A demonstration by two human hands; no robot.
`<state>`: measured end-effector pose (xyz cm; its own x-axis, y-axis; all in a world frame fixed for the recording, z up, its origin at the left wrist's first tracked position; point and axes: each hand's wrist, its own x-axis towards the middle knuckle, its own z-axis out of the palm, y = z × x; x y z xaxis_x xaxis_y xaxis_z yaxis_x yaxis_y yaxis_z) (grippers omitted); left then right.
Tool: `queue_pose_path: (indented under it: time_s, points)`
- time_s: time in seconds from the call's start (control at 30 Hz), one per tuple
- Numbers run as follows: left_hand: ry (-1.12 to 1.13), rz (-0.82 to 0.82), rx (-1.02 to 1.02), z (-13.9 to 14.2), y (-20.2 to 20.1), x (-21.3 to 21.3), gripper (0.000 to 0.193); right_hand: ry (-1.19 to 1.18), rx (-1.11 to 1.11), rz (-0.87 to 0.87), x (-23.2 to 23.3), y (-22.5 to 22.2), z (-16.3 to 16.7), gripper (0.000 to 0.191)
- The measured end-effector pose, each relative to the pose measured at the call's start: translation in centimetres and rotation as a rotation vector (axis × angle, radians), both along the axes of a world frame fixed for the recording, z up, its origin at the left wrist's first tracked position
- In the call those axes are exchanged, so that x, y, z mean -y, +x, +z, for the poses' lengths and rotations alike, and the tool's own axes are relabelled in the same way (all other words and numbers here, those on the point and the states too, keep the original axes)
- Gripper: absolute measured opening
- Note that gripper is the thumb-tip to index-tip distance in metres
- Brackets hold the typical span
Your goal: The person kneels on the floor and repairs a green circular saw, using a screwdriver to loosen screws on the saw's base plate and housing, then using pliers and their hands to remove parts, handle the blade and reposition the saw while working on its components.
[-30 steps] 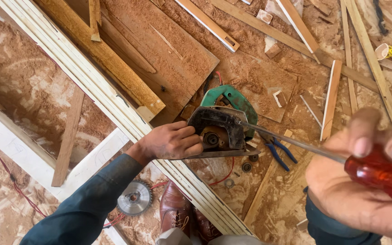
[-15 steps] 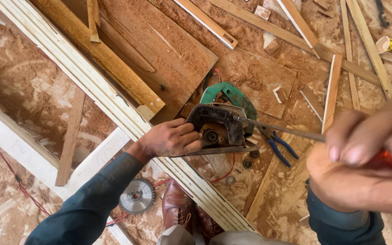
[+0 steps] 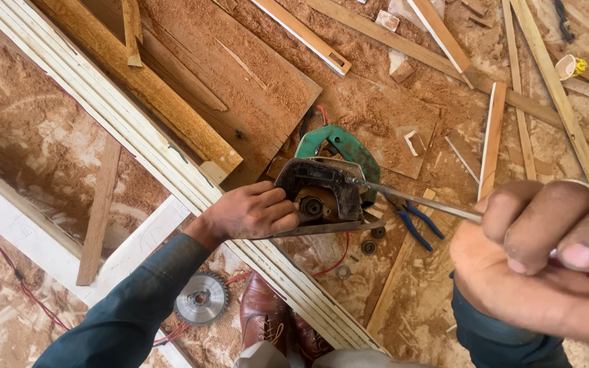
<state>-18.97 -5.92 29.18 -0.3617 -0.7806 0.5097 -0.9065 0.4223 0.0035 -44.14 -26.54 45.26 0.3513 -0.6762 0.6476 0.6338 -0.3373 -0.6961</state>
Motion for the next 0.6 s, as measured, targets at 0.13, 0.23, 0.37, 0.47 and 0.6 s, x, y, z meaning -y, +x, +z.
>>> queue_pose_path:
  time_s: [0.13,0.23,0.37,0.47,0.6]
  points:
    - [0.001,0.002,-0.014,-0.1,0.1,0.0,0.017,-0.021,0.030,-0.079,-0.2,0.2,-0.5,0.048]
    - [-0.010,0.007,-0.007,-0.2,0.1,0.1,0.018,0.102,0.020,0.059,0.3,-0.3,0.1,0.039]
    - [-0.005,-0.002,-0.017,-0.5,0.2,0.3,0.018,0.076,0.044,0.020,0.9,-0.2,-0.3,0.045]
    - [-0.014,0.009,0.005,-0.7,0.2,0.3,0.017,-0.040,-0.062,-0.143,0.8,0.3,-1.2,0.049]
    - [-0.001,0.003,-0.020,-0.7,0.1,0.4,0.017,0.052,-0.092,-0.195,0.5,0.2,-1.2,0.052]
